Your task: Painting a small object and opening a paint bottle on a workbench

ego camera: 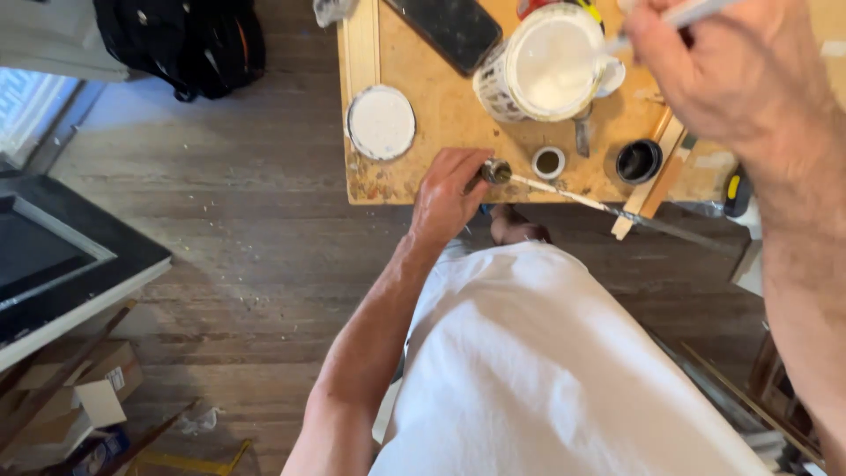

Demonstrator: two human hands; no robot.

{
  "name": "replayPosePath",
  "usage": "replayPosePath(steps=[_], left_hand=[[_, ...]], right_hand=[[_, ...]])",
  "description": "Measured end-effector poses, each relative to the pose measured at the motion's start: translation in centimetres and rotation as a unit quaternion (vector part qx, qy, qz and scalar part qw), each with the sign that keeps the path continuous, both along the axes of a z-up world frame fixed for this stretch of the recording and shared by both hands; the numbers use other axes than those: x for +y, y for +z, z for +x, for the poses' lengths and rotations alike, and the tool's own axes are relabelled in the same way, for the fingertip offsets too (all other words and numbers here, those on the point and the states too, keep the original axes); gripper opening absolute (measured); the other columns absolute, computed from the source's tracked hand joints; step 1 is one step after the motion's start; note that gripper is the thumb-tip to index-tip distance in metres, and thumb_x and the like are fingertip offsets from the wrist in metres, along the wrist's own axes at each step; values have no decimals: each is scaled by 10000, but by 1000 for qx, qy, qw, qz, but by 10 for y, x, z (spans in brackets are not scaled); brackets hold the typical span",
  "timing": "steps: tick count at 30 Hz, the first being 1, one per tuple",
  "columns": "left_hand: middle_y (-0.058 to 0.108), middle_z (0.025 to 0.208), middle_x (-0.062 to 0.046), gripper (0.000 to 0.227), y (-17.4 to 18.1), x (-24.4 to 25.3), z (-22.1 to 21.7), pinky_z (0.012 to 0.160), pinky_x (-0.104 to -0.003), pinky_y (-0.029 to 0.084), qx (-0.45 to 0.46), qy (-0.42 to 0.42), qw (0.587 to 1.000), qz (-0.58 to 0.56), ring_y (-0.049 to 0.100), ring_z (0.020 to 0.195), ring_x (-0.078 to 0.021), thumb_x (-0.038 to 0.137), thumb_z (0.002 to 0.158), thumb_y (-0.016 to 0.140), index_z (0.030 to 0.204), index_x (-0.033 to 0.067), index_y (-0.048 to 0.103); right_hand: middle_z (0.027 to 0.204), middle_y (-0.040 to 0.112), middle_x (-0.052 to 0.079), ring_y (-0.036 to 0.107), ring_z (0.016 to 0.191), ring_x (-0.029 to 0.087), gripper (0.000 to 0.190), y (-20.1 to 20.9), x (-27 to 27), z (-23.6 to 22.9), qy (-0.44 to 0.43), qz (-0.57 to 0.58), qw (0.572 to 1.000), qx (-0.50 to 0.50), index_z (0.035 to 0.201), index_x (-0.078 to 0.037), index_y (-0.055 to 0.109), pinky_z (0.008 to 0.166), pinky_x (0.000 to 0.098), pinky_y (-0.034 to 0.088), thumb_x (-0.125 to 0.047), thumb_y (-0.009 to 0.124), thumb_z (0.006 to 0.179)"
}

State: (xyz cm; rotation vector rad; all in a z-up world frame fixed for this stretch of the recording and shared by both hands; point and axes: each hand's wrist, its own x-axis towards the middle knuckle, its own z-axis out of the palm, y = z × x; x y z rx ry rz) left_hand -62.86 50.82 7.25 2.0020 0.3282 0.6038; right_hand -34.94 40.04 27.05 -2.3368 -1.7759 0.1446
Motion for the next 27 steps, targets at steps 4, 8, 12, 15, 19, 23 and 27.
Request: replayPosePath(steps=[4,8,12,15,19,23,27], left_hand=[[686,1154,-126,321,3,-2,-5,968,-426,528,21,2,1000,0,619,1064,-325,22,916,727,1232,17,670],[721,1140,-93,304,5,-5,7,1005,-393,484,72,6,997,-12,632,1062,-298,69,865,758,1165,53,717],[713,1133,-95,381,8,-11,11,1018,-380,481,85,-9,996,7,623,1094,-282,60,825,764,1203,63,715],[728,1130,-120,392,13,-13,13,949,-378,539,84,13,996,18,633,1066,-263,30,820,831,1202,22,742],[725,1152,-130,449,0,-13,12,936,-386,559,95,14,995,25,630,1075,-258,26,804,809,1244,15,721],[725,1140,-118,449,5,-14,17,953,-375,544,94,18,995,4,623,1080,-258,-13,789,778,1235,13,727],[710,1158,-115,436,2,-13,16,972,-385,525,90,15,996,8,612,1093,-269,0,810,762,1243,30,721]], right_hand=[[995,721,79,645,933,255,207,-7,-5,-11,-18,32,990,140,1079,-21,784,870,386,467,-61,654,1236],[1293,718,43,613,1262,225,613,17,7,-28,-357,-198,868,282,1258,-209,743,1038,332,410,-641,403,987],[926,683,66,649,925,237,224,12,-4,-21,-101,99,958,251,971,-52,655,884,356,448,-191,522,1087],[824,620,98,547,660,238,289,7,-5,-18,-75,116,981,133,1004,-26,639,523,388,446,-244,492,1125],[742,601,40,514,584,170,338,15,1,-27,-67,126,962,231,918,-53,643,525,325,466,-266,470,1115],[830,664,104,615,672,280,227,-3,3,-25,-27,185,975,116,953,8,631,566,427,515,-132,537,1106],[668,534,86,498,560,261,278,10,-2,-31,-100,131,975,151,917,-51,552,528,422,420,-249,522,1110]])
